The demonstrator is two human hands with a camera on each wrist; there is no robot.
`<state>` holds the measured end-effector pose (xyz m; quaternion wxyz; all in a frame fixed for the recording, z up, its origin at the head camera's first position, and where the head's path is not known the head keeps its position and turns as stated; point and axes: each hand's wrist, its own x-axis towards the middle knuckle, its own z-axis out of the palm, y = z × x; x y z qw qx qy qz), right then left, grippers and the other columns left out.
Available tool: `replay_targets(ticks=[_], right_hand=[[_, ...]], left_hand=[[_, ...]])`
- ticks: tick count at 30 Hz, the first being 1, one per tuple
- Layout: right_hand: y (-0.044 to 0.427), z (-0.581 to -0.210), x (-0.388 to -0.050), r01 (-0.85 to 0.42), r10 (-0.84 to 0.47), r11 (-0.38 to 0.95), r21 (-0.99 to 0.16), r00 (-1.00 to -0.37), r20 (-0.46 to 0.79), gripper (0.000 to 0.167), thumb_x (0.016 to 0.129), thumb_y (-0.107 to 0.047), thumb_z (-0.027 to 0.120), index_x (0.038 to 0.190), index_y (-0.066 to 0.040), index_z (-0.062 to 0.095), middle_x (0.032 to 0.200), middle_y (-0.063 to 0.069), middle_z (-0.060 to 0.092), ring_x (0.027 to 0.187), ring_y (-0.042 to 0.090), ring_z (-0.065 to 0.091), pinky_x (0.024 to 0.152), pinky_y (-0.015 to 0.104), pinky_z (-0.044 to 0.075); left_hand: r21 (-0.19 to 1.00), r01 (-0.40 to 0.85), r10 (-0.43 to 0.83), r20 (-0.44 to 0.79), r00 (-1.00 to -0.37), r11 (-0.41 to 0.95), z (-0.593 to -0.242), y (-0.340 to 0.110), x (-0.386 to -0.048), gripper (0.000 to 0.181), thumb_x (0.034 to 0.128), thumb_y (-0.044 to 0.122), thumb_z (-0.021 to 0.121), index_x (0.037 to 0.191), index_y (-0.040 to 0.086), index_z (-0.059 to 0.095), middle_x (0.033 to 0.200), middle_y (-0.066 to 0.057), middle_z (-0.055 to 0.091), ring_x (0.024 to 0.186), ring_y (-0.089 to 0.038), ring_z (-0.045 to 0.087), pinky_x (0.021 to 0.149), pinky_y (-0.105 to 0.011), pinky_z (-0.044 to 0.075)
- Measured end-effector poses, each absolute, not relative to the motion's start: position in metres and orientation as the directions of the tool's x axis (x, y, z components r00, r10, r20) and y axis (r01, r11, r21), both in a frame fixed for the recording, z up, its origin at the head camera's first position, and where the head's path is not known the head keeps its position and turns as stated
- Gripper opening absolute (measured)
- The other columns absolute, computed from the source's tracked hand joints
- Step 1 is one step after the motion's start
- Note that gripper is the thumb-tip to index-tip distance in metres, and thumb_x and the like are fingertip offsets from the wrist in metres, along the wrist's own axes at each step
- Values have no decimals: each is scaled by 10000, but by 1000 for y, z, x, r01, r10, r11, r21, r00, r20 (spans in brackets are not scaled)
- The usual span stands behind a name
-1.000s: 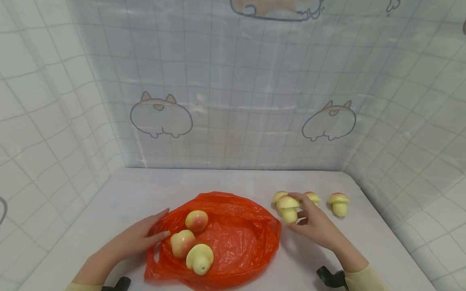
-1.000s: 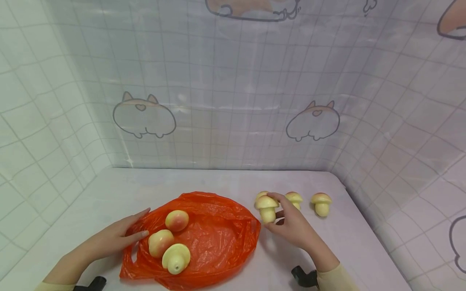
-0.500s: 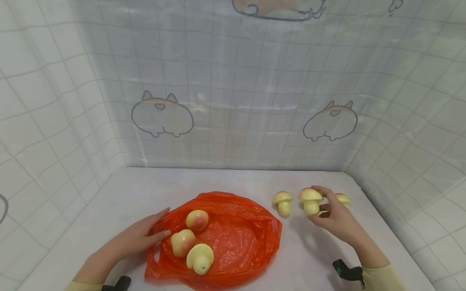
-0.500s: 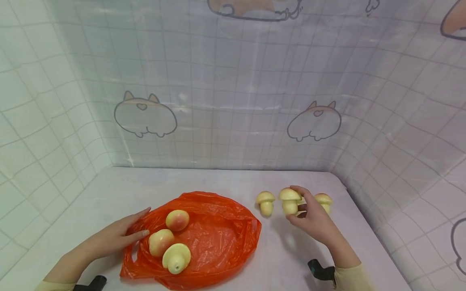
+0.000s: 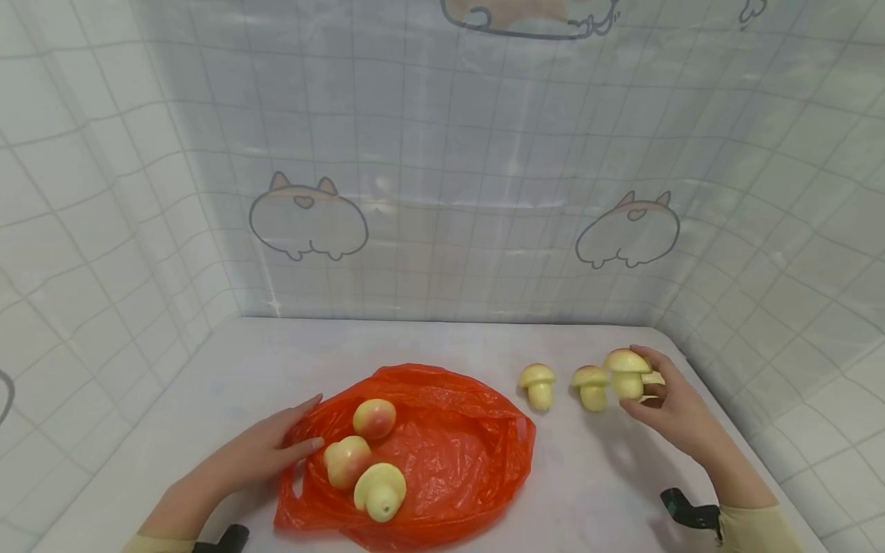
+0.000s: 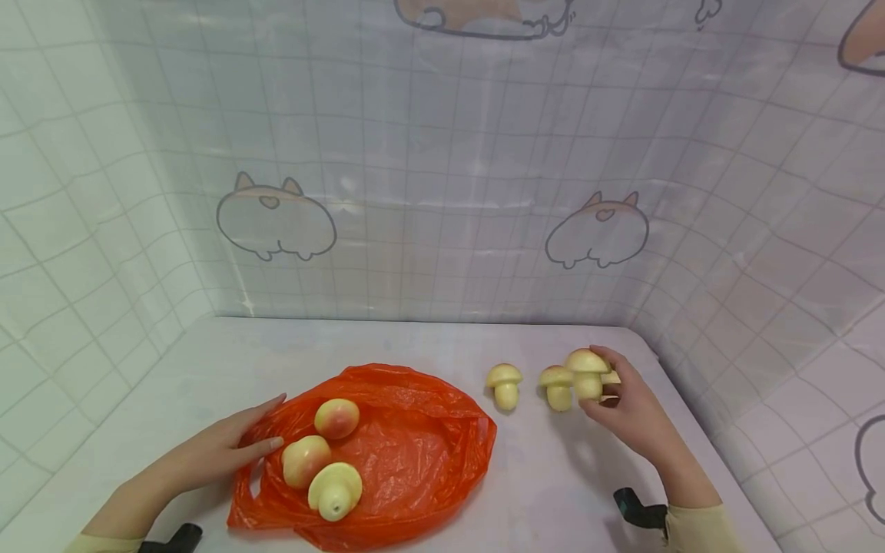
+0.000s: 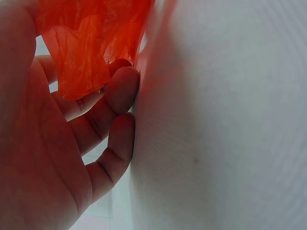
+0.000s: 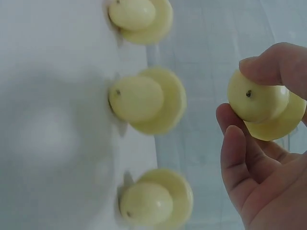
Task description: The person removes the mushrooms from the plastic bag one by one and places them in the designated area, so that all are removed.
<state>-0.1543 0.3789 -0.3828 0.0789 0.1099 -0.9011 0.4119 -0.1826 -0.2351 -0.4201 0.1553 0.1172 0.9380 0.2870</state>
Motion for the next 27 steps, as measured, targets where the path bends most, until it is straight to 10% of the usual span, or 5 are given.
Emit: replay_targets(ticks=[13,27], right_hand=[[430,-383,-153,-228,-25,707,-670,-954,299,878,905,-118,730,1572,-104,158,1410,296,296,947,-169,476,701,118,495],[482,-397,-156,-69,82,731,-679,-979,188,939,926,-228,721,1591,-110,69,1427,393,253,881,-180,439,619,219,521]], left_hand=[[574,138,313,-219,-924,807,-421,-236,-183,870,865,599,653,1546,152,349,1472,-129,465,1329,-400,418,975,-630,436],[576,133,306,-216,-927,807,-422,-236,-182,861,865,606,648,1547,172,352,1466,-117,473,1330,-392,419,984,-627,431]])
